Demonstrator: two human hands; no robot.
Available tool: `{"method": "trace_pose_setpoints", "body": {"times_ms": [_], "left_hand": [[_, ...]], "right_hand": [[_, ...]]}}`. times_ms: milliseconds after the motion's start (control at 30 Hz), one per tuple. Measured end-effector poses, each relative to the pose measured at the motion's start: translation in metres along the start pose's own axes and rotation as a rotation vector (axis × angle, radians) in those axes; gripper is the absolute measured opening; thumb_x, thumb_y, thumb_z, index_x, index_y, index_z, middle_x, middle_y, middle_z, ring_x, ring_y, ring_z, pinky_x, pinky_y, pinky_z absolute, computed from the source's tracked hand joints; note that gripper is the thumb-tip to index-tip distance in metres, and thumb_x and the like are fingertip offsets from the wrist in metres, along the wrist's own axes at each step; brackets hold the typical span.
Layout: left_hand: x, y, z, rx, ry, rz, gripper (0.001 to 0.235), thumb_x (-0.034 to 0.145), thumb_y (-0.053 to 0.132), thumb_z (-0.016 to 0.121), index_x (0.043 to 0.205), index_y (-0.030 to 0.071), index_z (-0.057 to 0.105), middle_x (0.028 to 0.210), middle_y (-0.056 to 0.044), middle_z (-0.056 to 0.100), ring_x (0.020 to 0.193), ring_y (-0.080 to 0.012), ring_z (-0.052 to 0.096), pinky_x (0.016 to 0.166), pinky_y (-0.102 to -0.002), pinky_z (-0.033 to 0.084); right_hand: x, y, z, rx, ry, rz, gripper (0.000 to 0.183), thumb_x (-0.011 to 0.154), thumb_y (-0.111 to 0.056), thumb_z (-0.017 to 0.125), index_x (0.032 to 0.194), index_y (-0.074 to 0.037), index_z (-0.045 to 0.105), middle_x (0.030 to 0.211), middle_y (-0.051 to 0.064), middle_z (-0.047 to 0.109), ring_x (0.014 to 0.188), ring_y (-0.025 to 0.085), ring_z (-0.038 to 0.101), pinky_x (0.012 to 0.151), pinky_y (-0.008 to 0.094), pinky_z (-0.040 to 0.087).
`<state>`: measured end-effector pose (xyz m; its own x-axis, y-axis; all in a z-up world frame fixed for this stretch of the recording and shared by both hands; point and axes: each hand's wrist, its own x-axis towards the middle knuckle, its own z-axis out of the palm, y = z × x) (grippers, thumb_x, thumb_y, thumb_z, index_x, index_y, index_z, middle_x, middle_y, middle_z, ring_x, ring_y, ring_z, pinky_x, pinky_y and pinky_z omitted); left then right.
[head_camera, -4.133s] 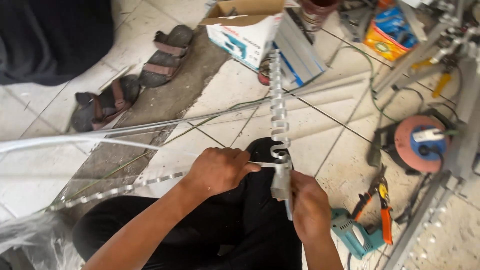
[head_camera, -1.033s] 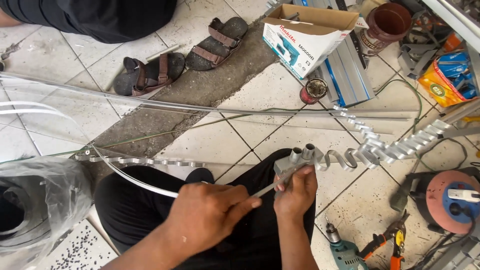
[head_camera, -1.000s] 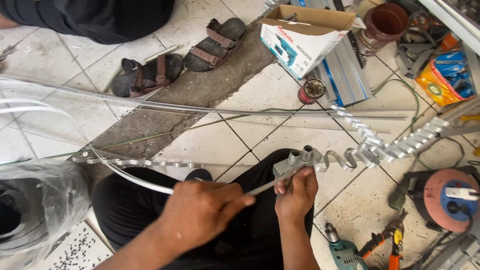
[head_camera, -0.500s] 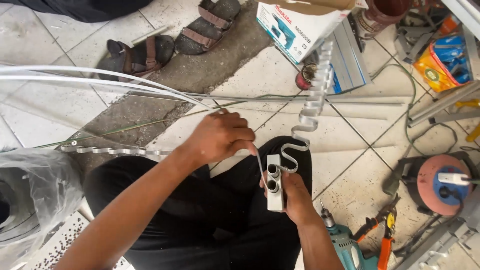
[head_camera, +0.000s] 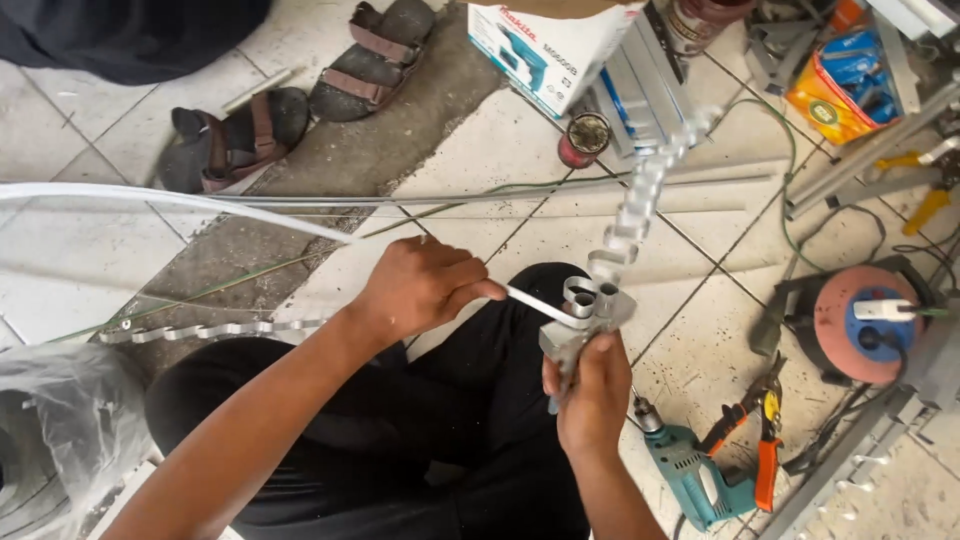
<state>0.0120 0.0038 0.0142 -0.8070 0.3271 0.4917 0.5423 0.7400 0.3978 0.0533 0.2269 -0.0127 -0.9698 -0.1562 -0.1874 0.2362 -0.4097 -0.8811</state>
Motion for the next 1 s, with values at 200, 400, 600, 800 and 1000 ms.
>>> {"method": "trace_pose_setpoints", "body": {"times_ms": [200,400,600,800,1000], "left_hand": [[-0.002,0.023,-0.024,0.035,-0.001,-0.022,0.028,0.089,0.027,0.066,0.068,0.009,0.06,0.058,-0.001,0.057,0.044,-0.0213,0.052,0.044,-0.031,0.039],[-0.005,0.048,-0.028,0.023,-0.013,-0.03,0.031,0.089,0.024,0.068,0.065,0.008,0.057,0.053,0.0,0.053,0.04,-0.0186,0.048,0.039,-0.032,0.034],[-0.009,0.055,-0.037,0.017,-0.029,-0.042,0.033,0.089,0.027,0.066,0.064,0.009,0.055,0.053,0.0,0.053,0.038,-0.0184,0.048,0.038,-0.031,0.035],[-0.017,0.055,-0.045,-0.053,-0.088,-0.088,0.027,0.088,0.027,0.066,0.068,0.009,0.06,0.056,-0.001,0.058,0.041,-0.0206,0.052,0.041,-0.031,0.039],[-0.025,0.045,-0.062,-0.054,-0.188,-0.181,0.02,0.089,0.022,0.064,0.073,0.01,0.062,0.055,0.0,0.061,0.037,-0.0192,0.051,0.039,-0.03,0.039]], "right_hand": [[-0.022,-0.002,-0.006,0.043,0.052,-0.093,0.069,0.088,-0.045,0.038,0.125,0.011,0.049,0.106,0.025,0.062,0.086,0.025,0.058,0.079,0.038,0.046],[-0.017,-0.016,-0.01,0.297,-0.18,0.118,0.064,0.084,-0.014,0.068,0.137,0.003,0.035,0.104,0.016,0.054,0.08,0.018,0.054,0.065,0.032,0.051],[-0.007,-0.007,-0.036,0.512,-0.327,0.224,0.015,0.081,-0.002,0.069,0.093,0.003,0.061,0.067,0.007,0.06,0.048,0.012,0.054,0.041,0.027,0.047],[-0.025,-0.007,-0.041,0.521,-0.369,0.168,0.014,0.087,-0.001,0.065,0.095,0.007,0.058,0.077,0.017,0.06,0.05,0.014,0.052,0.04,0.024,0.042],[-0.029,-0.017,-0.017,0.355,-0.265,-0.012,0.007,0.083,0.004,0.063,0.086,0.0,0.059,0.075,0.014,0.059,0.049,0.012,0.046,0.038,0.02,0.038]]}}
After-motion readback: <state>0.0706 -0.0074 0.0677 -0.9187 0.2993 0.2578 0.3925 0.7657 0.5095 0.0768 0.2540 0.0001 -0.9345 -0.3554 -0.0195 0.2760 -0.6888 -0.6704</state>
